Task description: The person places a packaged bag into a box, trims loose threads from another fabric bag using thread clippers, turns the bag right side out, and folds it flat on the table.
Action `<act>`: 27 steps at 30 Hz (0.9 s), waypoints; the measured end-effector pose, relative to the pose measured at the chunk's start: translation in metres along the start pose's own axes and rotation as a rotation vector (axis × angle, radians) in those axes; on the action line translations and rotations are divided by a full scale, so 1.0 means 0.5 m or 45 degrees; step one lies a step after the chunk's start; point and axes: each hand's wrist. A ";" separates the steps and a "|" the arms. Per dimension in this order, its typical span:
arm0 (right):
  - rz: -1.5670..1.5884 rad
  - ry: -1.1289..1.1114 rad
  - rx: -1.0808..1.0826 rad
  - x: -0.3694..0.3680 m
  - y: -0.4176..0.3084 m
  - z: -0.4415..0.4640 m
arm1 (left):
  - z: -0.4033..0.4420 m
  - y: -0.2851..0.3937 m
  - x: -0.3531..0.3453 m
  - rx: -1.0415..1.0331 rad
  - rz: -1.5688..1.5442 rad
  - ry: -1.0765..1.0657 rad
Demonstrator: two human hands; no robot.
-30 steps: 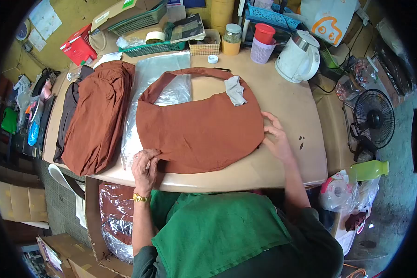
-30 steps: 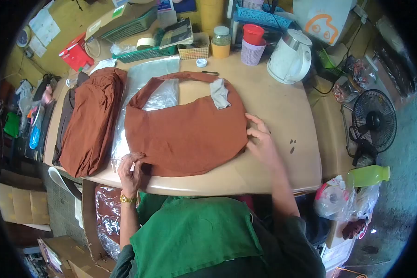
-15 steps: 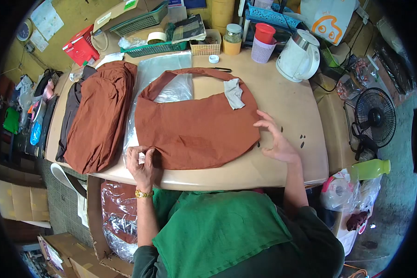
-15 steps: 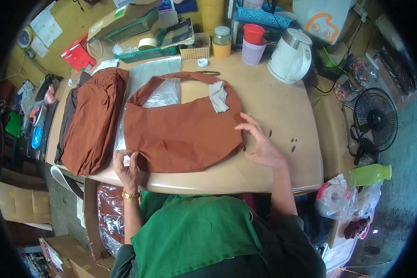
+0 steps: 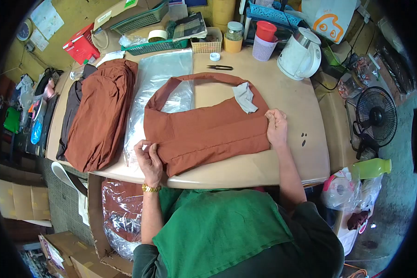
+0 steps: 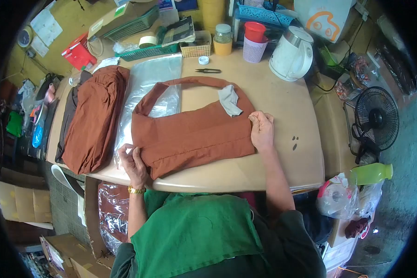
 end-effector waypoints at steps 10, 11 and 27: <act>0.610 -0.850 -0.956 0.133 -0.018 -0.071 | -0.010 -0.025 0.005 0.114 -0.044 0.067; 0.606 -0.842 -0.964 0.123 -0.048 -0.078 | -0.013 -0.031 0.002 0.104 -0.034 0.100; 0.352 -0.754 -0.324 0.089 -0.080 0.112 | -0.014 0.075 0.031 0.018 0.244 -0.357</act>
Point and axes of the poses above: each hand's wrist, its own z-axis towards the middle knuckle, its own x-axis out of the back of the hand, y = z × x, and after that the axes turned 6 degrees about -y, right-handed
